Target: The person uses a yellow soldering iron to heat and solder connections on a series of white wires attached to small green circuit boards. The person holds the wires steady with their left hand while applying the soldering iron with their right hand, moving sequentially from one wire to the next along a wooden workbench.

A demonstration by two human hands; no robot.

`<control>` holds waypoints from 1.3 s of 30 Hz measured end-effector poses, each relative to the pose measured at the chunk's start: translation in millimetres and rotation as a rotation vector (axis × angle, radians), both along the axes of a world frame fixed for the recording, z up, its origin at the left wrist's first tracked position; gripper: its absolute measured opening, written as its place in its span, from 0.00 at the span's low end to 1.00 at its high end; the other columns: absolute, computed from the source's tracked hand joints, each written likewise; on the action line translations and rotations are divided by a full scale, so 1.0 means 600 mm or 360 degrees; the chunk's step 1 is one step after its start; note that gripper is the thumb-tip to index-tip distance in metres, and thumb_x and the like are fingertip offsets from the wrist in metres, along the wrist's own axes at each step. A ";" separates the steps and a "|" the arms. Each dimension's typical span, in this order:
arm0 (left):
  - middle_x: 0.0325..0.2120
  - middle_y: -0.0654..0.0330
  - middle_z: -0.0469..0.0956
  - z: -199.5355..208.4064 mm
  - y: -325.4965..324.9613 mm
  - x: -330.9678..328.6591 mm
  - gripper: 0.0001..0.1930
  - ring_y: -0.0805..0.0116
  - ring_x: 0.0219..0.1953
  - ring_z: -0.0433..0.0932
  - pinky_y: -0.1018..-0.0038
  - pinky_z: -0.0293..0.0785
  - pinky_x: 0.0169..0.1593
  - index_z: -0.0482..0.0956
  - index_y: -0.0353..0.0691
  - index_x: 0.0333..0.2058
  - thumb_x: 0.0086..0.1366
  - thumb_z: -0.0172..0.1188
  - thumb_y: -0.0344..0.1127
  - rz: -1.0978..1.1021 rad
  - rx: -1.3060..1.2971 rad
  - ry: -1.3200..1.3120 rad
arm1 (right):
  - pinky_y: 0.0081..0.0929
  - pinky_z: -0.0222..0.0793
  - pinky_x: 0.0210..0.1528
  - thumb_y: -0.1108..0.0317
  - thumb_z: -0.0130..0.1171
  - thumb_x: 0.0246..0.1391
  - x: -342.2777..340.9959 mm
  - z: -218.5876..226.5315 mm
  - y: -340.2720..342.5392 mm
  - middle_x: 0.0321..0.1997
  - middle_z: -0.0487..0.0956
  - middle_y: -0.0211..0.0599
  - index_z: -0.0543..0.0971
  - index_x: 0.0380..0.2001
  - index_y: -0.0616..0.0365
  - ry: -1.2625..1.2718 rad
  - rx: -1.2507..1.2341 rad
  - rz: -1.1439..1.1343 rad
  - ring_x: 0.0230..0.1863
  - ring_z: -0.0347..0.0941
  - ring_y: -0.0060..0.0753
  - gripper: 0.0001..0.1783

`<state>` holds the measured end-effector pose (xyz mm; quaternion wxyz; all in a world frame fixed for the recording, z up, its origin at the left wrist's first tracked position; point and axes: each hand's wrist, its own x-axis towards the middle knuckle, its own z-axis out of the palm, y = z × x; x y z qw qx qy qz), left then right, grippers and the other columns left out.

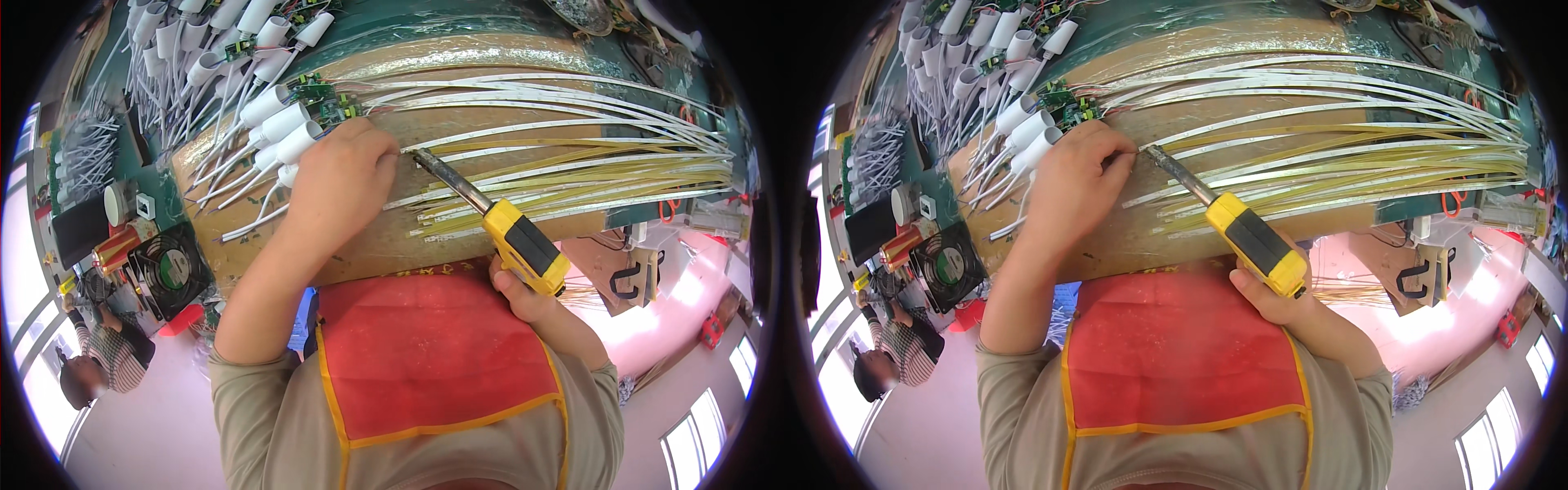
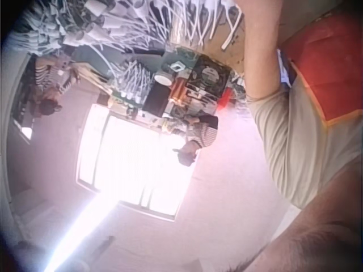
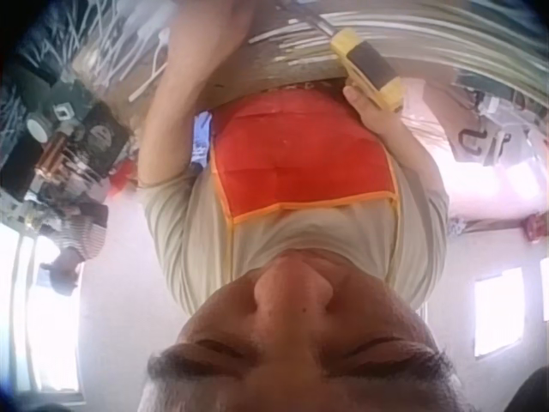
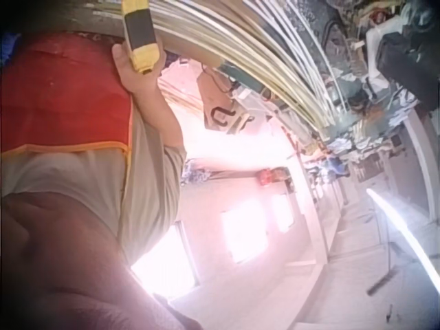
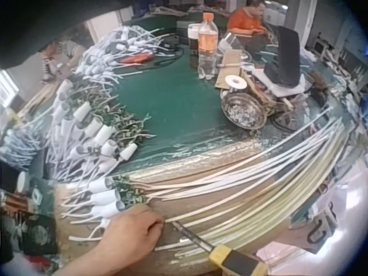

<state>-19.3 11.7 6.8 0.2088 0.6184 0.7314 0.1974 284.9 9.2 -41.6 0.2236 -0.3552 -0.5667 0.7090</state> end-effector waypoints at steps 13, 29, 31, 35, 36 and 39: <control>0.30 0.55 0.77 -0.002 0.001 0.000 0.04 0.53 0.38 0.78 0.62 0.73 0.42 0.80 0.39 0.29 0.57 0.60 0.31 0.0027 -0.0013 0.0010 | 0.23 0.68 0.37 0.76 0.65 0.51 -0.008 0.012 0.012 0.32 0.76 0.31 0.70 0.49 0.65 -0.0106 0.0245 0.0136 0.32 0.70 0.21 0.22; 0.31 0.54 0.78 0.001 0.003 0.001 0.04 0.53 0.38 0.78 0.62 0.73 0.43 0.81 0.38 0.30 0.57 0.59 0.31 0.0023 -0.0029 0.0013 | 0.23 0.62 0.24 0.60 0.60 0.60 -0.007 0.006 -0.001 0.23 0.70 0.33 0.72 0.37 0.63 -0.0013 0.0119 -0.0015 0.23 0.65 0.23 0.15; 0.31 0.54 0.78 0.000 0.002 0.001 0.04 0.53 0.38 0.78 0.62 0.74 0.43 0.81 0.38 0.30 0.57 0.59 0.31 0.0025 -0.0025 0.0006 | 0.23 0.63 0.24 0.61 0.60 0.59 -0.007 0.007 -0.002 0.23 0.70 0.34 0.70 0.42 0.64 0.0026 0.0109 -0.0021 0.23 0.65 0.24 0.18; 0.31 0.54 0.78 0.001 0.001 0.001 0.04 0.53 0.39 0.78 0.62 0.74 0.43 0.81 0.38 0.30 0.57 0.59 0.31 0.0039 -0.0023 -0.0002 | 0.23 0.65 0.30 0.71 0.62 0.56 0.000 0.008 0.003 0.29 0.74 0.30 0.74 0.41 0.61 0.0074 -0.0010 -0.0022 0.29 0.69 0.23 0.12; 0.31 0.54 0.78 0.001 0.001 0.001 0.04 0.53 0.39 0.78 0.62 0.74 0.43 0.81 0.38 0.30 0.57 0.59 0.31 0.0038 -0.0023 -0.0001 | 0.23 0.64 0.27 0.66 0.61 0.58 -0.005 0.008 0.001 0.26 0.72 0.32 0.71 0.44 0.63 0.0054 0.0052 -0.0028 0.26 0.67 0.24 0.15; 0.31 0.54 0.78 -0.001 0.002 0.001 0.04 0.53 0.39 0.78 0.62 0.74 0.43 0.81 0.38 0.30 0.57 0.59 0.31 0.0029 -0.0018 0.0000 | 0.23 0.65 0.30 0.72 0.62 0.56 -0.004 0.010 0.001 0.28 0.73 0.30 0.73 0.41 0.61 0.0092 -0.0038 -0.0072 0.28 0.67 0.22 0.12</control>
